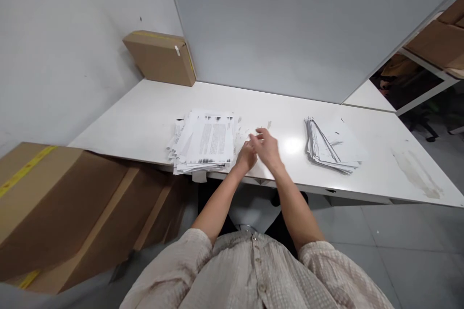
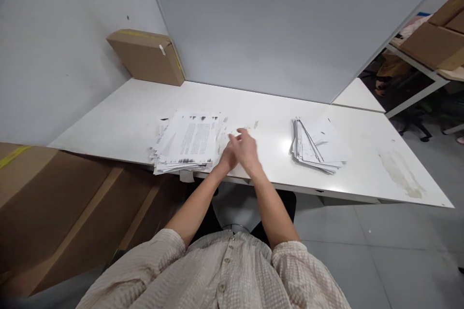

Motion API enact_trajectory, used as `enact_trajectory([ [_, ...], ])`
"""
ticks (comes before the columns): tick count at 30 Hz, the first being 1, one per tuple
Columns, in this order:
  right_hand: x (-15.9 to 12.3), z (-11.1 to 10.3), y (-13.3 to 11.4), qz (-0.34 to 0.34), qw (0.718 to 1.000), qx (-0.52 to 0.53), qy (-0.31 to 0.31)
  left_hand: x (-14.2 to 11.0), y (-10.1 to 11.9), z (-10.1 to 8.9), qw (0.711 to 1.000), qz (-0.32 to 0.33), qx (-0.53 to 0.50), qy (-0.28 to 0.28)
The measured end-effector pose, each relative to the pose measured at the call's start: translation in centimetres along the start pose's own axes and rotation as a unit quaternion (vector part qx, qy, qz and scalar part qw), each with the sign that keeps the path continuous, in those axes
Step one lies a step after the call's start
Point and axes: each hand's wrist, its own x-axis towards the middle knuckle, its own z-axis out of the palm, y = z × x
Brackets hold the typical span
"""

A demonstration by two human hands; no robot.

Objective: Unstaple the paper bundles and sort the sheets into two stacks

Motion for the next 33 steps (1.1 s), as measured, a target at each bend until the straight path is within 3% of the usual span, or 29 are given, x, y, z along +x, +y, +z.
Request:
enact_trajectory([
  [3,0.3,-6.8,4.1,0.049,0.985,-0.119,0.115,-0.5,0.0,-0.1,0.997,0.045,0.066,-0.003],
  [6,1.2,-13.6,9.1,0.130,0.924,-0.291,0.211,-0.6,-0.1,-0.1,0.988,0.079,0.134,0.009],
  [8,1.5,-16.9,12.1,0.184,0.893,-0.357,0.203,-0.6,-0.1,-0.1,0.985,0.088,0.146,0.011],
  [10,1.5,-18.8,14.5,0.242,0.881,-0.366,0.176,-0.6,-0.1,-0.1,0.984,0.092,0.150,0.009],
  [12,1.2,-19.4,16.1,0.282,0.883,-0.343,0.155,-0.6,-0.1,-0.1,0.984,0.091,0.152,0.009],
  [15,0.6,-19.2,17.1,0.284,0.888,-0.327,0.155,-0.6,-0.1,-0.1,0.984,0.090,0.155,0.013],
  [21,0.3,-19.0,16.8,0.263,0.897,-0.318,0.159,-0.6,-0.1,-0.1,0.983,0.095,0.154,0.015],
  [24,0.5,-19.1,16.2,0.251,0.884,-0.369,0.140,-0.6,-0.1,0.0,0.983,0.094,0.156,0.016],
  [28,0.1,-18.5,13.9,0.179,0.865,-0.427,0.190,-0.5,-0.2,-0.1,0.985,0.094,0.141,0.025],
  [31,-1.6,-17.8,10.4,0.093,0.899,-0.360,0.232,-0.7,0.1,-0.3,0.991,0.092,0.074,0.070],
  [33,-3.3,-17.1,7.6,0.029,0.932,-0.282,0.226,-1.1,0.9,-0.5,0.993,0.052,-0.019,0.102],
])
